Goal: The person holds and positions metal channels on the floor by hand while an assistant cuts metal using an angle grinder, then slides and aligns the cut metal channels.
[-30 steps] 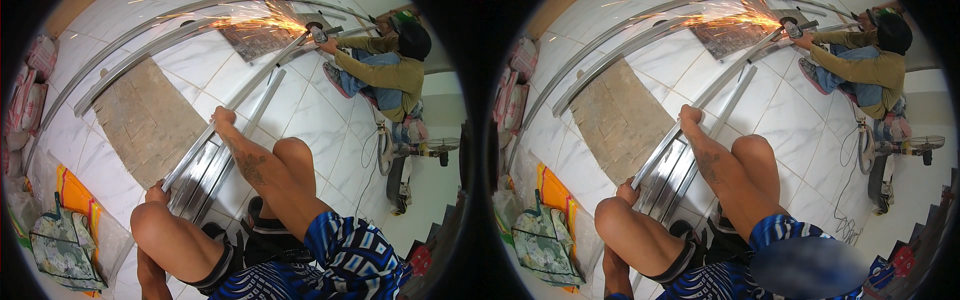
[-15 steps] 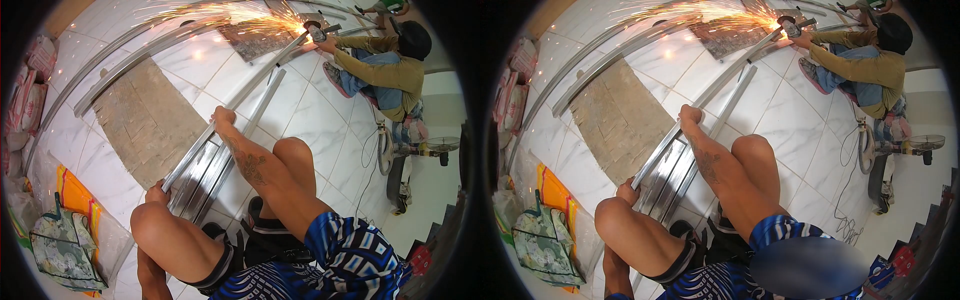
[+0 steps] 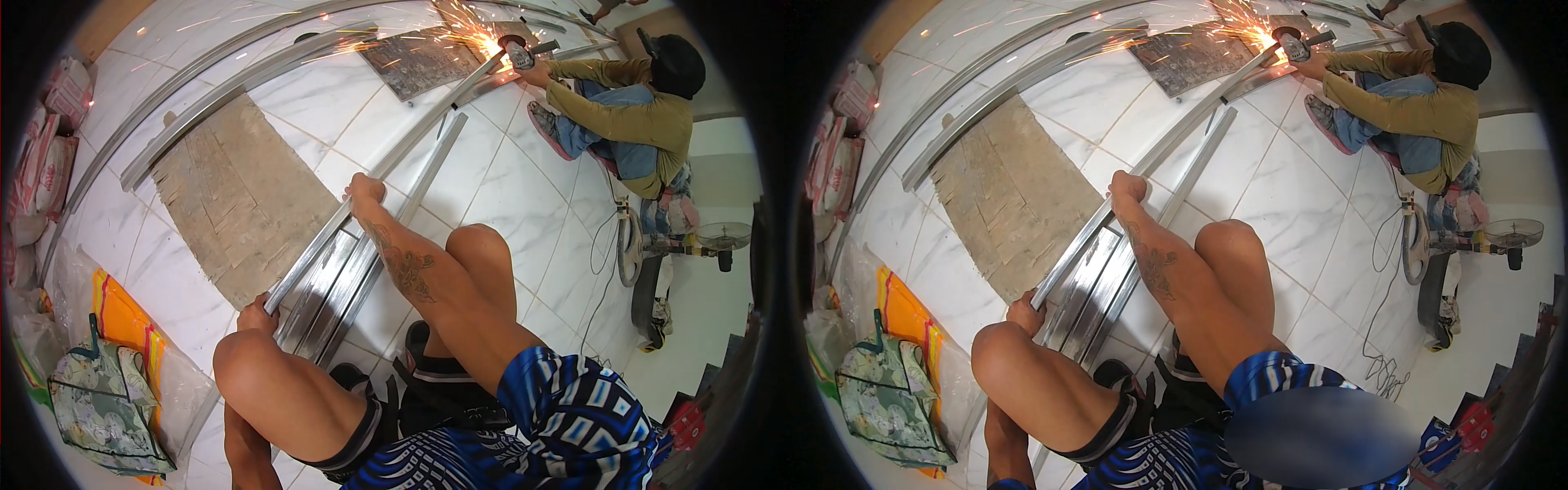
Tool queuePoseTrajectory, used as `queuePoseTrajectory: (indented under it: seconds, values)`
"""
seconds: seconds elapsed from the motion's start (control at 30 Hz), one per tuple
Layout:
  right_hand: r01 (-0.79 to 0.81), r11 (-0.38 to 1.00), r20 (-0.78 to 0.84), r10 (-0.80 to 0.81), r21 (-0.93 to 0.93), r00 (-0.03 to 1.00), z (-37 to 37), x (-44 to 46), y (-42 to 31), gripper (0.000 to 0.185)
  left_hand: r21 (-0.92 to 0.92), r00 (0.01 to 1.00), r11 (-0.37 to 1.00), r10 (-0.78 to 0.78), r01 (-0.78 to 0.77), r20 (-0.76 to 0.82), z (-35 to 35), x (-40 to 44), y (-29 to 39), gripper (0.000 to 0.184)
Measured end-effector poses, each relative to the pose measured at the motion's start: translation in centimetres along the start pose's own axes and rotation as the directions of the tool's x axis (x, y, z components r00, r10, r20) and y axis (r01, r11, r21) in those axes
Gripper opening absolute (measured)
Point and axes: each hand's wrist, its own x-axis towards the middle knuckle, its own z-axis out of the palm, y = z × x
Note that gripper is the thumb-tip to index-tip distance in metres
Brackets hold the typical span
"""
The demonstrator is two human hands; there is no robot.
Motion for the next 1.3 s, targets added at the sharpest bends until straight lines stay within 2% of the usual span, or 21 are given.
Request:
queuePoseTrajectory:
  seconds: [0.23,0.83,1.3]
  values:
    - [-0.013,1.0,0.011,0.012,0.015,1.0,0.0,0.3,0.1,0.01,0.012,0.999,0.999,-0.031,0.031,-0.016,0.2,0.1,0.0,0.036]
    - [-0.008,1.0,0.001,0.009,-0.03,1.0,0.0,0.7,0.3,0.021,0.012,0.999,1.0,-0.016,0.017,-0.03,0.2,0.0,0.0,0.038]
    - [0.005,1.0,0.006,-0.005,0.007,1.0,0.1,1.1,0.7,0.012,0.011,0.999,1.0,-0.018,0.018,-0.026,0.3,0.0,-0.1,0.038]
